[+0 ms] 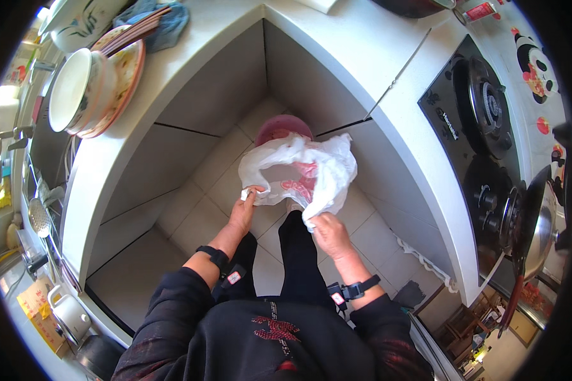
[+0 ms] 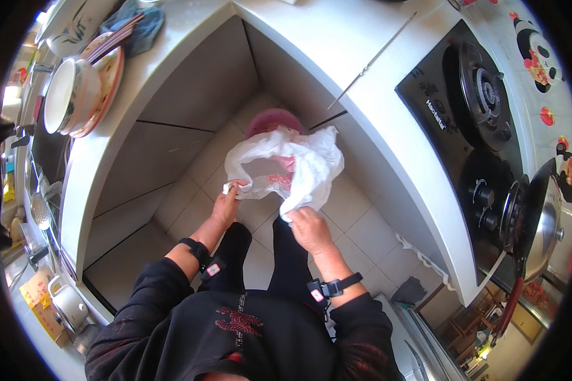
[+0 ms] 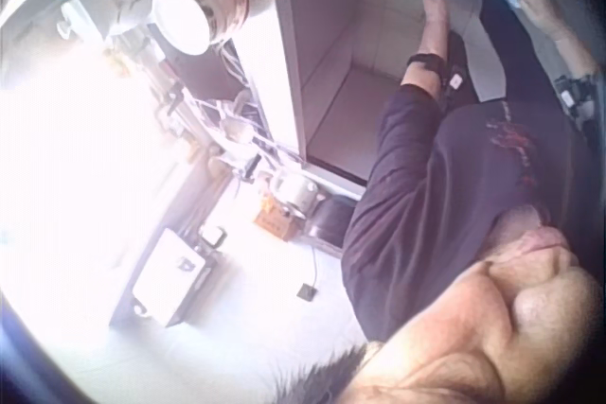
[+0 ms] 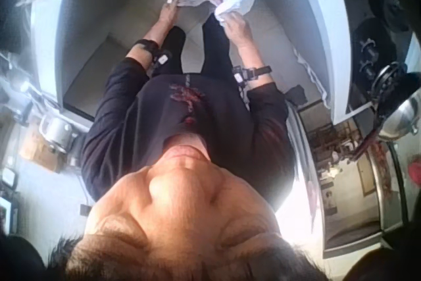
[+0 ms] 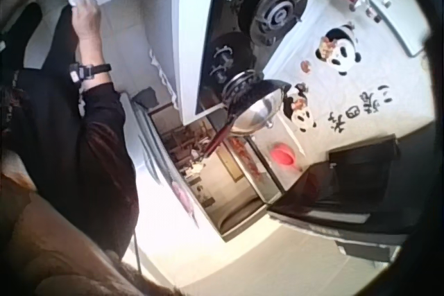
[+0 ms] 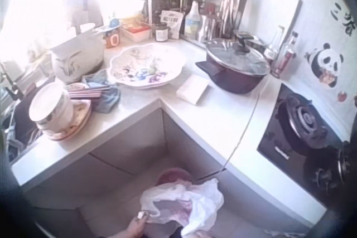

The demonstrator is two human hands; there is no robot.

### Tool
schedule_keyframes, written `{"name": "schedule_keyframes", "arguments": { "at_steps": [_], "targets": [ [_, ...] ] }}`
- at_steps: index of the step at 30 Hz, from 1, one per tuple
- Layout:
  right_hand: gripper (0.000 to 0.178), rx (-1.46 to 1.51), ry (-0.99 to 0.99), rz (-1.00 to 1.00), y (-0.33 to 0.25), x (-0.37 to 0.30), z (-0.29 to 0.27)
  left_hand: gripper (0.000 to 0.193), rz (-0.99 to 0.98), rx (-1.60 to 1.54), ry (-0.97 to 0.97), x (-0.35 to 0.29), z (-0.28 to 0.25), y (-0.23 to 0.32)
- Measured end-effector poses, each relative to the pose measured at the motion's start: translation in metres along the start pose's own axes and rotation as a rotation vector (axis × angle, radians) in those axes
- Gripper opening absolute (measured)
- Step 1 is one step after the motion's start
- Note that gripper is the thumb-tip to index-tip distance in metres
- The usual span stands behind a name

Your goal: The person retrieves a plastic bag from a cabinet, places it in a pink bucket, then washes a bowl, spoon, and chopsticks in the kitchen sink using a brush and running water.

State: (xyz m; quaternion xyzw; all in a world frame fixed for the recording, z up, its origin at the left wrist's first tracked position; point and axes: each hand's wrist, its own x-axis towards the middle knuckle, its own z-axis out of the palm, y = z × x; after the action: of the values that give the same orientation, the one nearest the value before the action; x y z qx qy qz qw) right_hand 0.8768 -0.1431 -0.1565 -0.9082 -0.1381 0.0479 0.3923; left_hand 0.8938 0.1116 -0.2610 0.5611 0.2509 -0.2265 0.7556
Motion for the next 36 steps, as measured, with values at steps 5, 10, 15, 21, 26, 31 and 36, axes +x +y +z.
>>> {"name": "schedule_keyframes", "arguments": {
  "at_steps": [5,10,15,21,26,31,36],
  "targets": [
    [0.012,0.008,-0.138,-0.004,0.046,0.021,0.04,0.029,-0.091,-0.111,0.123,0.052,0.015,-0.029],
    [0.024,-0.056,-0.043,0.188,0.089,0.033,0.058,0.033,-0.043,-0.379,0.244,0.085,-0.002,-0.042],
    [0.024,-0.074,0.018,0.158,0.089,0.056,0.091,0.042,-0.026,0.08,0.173,0.059,0.004,-0.037],
    [0.018,0.123,-0.286,0.263,0.042,0.08,0.134,0.05,0.161,0.437,-0.09,0.04,0.031,-0.032],
    [0.034,0.086,-0.183,0.071,0.023,0.058,0.106,0.03,0.107,0.252,0.122,0.055,0.024,-0.021],
    [0.037,0.174,-0.068,0.318,0.038,0.043,0.117,0.029,0.183,0.464,0.089,0.047,0.031,-0.017],
    [0.045,0.538,0.031,0.561,0.115,0.101,0.19,0.035,0.449,0.71,-0.065,0.04,0.051,-0.014]
  ]
}}
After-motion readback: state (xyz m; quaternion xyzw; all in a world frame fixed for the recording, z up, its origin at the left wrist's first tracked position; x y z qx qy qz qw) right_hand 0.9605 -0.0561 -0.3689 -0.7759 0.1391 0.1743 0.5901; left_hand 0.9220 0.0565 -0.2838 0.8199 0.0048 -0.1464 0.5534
